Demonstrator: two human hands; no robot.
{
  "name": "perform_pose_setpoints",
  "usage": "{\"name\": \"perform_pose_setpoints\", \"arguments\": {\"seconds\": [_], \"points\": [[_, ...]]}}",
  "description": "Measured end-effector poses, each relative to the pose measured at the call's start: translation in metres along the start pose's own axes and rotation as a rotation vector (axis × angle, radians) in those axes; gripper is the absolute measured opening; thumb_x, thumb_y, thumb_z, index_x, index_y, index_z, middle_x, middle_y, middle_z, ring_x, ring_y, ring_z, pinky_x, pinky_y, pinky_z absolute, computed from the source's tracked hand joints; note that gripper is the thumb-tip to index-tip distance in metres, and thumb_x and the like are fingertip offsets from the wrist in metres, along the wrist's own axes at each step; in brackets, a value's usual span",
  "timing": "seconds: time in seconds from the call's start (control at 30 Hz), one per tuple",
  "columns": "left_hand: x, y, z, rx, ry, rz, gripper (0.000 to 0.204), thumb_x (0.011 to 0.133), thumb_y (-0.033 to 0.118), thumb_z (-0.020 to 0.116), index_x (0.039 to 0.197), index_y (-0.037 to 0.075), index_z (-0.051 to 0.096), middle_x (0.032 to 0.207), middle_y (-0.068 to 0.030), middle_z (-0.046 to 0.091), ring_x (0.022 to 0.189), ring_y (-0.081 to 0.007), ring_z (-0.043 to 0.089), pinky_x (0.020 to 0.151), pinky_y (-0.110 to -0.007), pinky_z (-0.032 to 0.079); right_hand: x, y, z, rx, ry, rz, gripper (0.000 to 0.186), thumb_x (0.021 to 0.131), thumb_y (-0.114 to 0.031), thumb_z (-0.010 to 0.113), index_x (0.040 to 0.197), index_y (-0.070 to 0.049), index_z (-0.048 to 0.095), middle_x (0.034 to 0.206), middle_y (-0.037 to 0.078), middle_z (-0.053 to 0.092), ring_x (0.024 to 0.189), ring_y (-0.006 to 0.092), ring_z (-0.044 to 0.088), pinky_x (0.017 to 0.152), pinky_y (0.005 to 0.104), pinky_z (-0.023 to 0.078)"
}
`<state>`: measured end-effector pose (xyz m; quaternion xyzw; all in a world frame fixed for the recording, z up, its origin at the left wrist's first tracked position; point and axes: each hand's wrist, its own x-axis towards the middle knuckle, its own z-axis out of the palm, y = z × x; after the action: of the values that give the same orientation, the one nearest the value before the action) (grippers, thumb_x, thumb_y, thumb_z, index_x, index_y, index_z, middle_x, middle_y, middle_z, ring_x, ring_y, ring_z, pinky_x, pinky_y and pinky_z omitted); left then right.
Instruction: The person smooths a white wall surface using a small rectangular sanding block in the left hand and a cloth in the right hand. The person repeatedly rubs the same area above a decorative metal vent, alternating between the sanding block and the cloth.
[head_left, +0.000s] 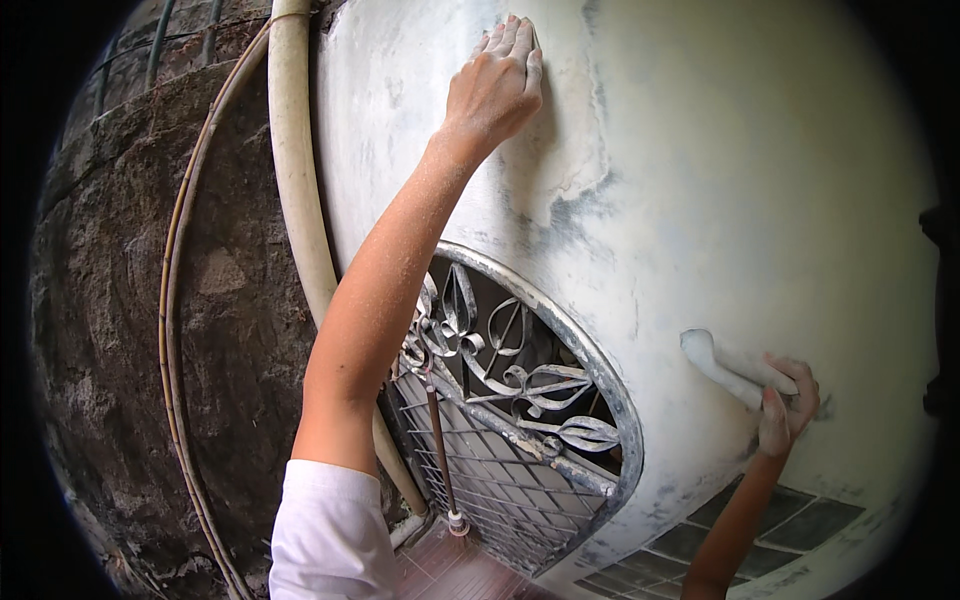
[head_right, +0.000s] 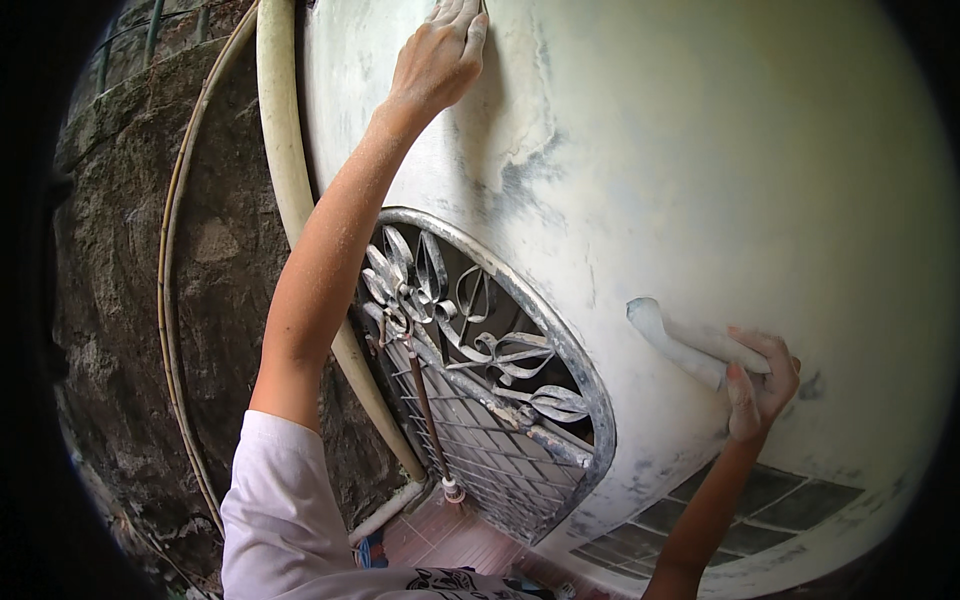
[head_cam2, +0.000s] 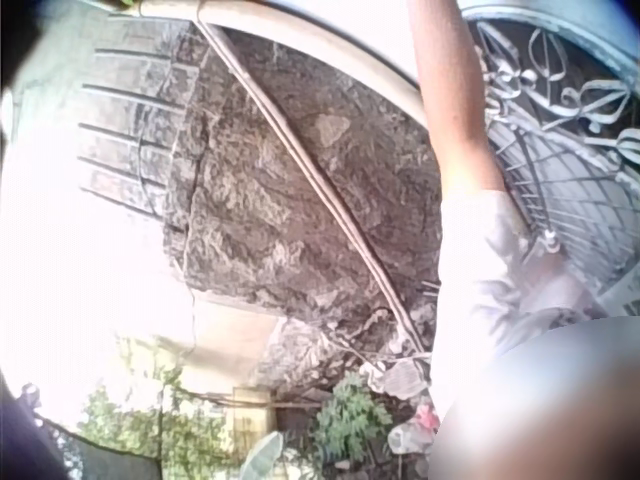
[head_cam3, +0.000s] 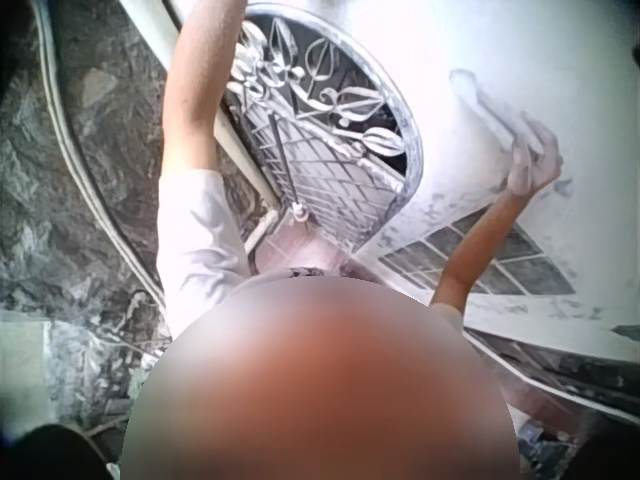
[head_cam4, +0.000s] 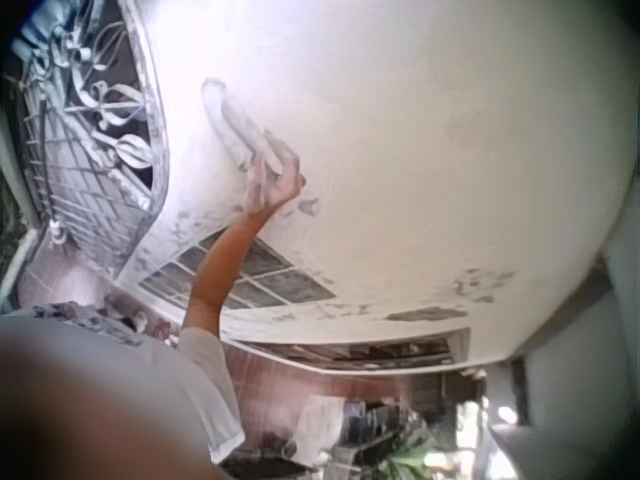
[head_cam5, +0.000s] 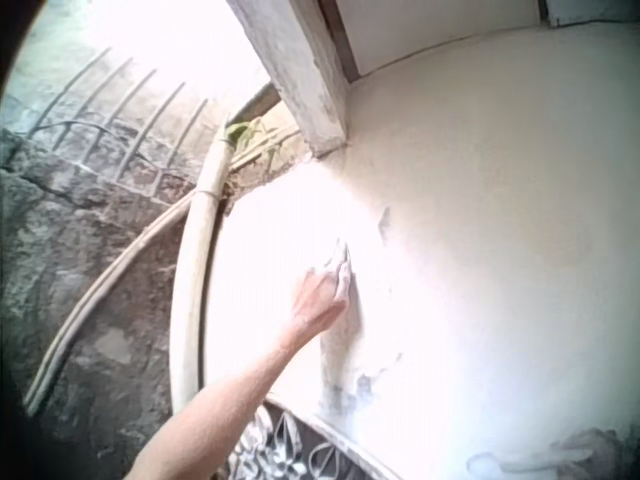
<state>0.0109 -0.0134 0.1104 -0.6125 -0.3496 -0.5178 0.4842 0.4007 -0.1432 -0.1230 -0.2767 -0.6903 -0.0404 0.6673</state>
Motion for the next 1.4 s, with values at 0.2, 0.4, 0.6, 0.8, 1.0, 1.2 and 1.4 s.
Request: {"name": "perform_pose_setpoints", "arguments": {"seconds": [0.2,0.4,0.6,0.8,1.0,1.2,1.4], "points": [[-0.055,0.01,-0.004,-0.005,0.011,0.117,0.051,0.102,0.025,0.035,0.143,-0.006,0.04,0.144,-0.0249,0.045,0.136,-0.0391,0.041,0.117,-0.042,0.031,-0.009,0.013,-0.006,0.024,0.059,0.023,0.041,0.08,-0.03,0.07,0.1,0.006,0.068,0.099,0.016,0.068,0.093,0.0229,0.062,0.088,0.0317,0.045],[-0.178,0.052,-0.036,-0.132,-0.317,-0.055,0.051,0.1,0.019,0.042,0.143,-0.008,0.038,0.149,-0.0263,0.038,0.141,-0.0398,0.032,0.118,-0.045,0.026,-0.013,0.021,-0.01,0.269,0.095,0.117,0.045,0.081,-0.031,0.073,0.102,0.007,0.065,0.1,0.014,0.062,0.094,0.0242,0.06,0.094,0.035,0.044],[-0.137,0.057,-0.021,-0.106,-0.188,-0.133,0.05,0.102,0.018,0.035,0.143,-0.009,0.037,0.148,-0.0295,0.037,0.142,-0.0402,0.031,0.118,-0.046,0.024,-0.008,0.023,-0.012,0.377,0.046,0.126,0.05,0.078,-0.034,0.075,0.103,0.008,0.063,0.1,0.014,0.059,0.097,0.0235,0.057,0.094,0.0346,0.043],[-0.06,0.016,0.003,-0.096,0.005,-0.093,0.051,0.1,0.021,0.035,0.141,-0.01,0.04,0.144,-0.028,0.044,0.139,-0.0403,0.036,0.117,-0.044,0.027,-0.015,0.03,-0.016,0.371,0.041,0.097,0.05,0.077,-0.034,0.071,0.1,0.009,0.062,0.098,0.014,0.058,0.095,0.0233,0.056,0.092,0.0339,0.041],[-0.134,0.061,-0.019,-0.099,-0.148,-0.138,0.051,0.1,0.019,0.039,0.141,-0.011,0.039,0.145,-0.0305,0.041,0.138,-0.0422,0.036,0.116,-0.046,0.028,-0.018,0.036,-0.018,0.365,0.065,0.079,0.05,0.076,-0.033,0.069,0.099,0.011,0.061,0.096,0.017,0.058,0.095,0.0241,0.055,0.092,0.0337,0.04],[-0.19,0.088,-0.027,-0.159,-0.242,-0.167,0.056,0.1,0.019,0.043,0.146,-0.01,0.031,0.152,-0.0303,0.028,0.143,-0.0434,0.026,0.118,-0.045,0.023,-0.02,0.044,-0.02,0.3,0.041,0.002,0.046,0.079,-0.028,0.061,0.105,0.01,0.057,0.096,0.013,0.051,0.085,0.0202,0.053,0.063,0.0302,0.047],[-0.098,0.029,-0.001,-0.191,-0.064,-0.176,0.055,0.102,0.023,0.036,0.145,-0.01,0.032,0.151,-0.0319,0.03,0.142,-0.0454,0.026,0.119,-0.045,0.022,-0.022,0.041,-0.023,0.252,-0.052,-0.013,0.045,0.079,-0.031,0.064,0.102,0.007,0.057,0.094,0.011,0.051,0.093,0.0222,0.049,0.094,0.037,0.036]]}}
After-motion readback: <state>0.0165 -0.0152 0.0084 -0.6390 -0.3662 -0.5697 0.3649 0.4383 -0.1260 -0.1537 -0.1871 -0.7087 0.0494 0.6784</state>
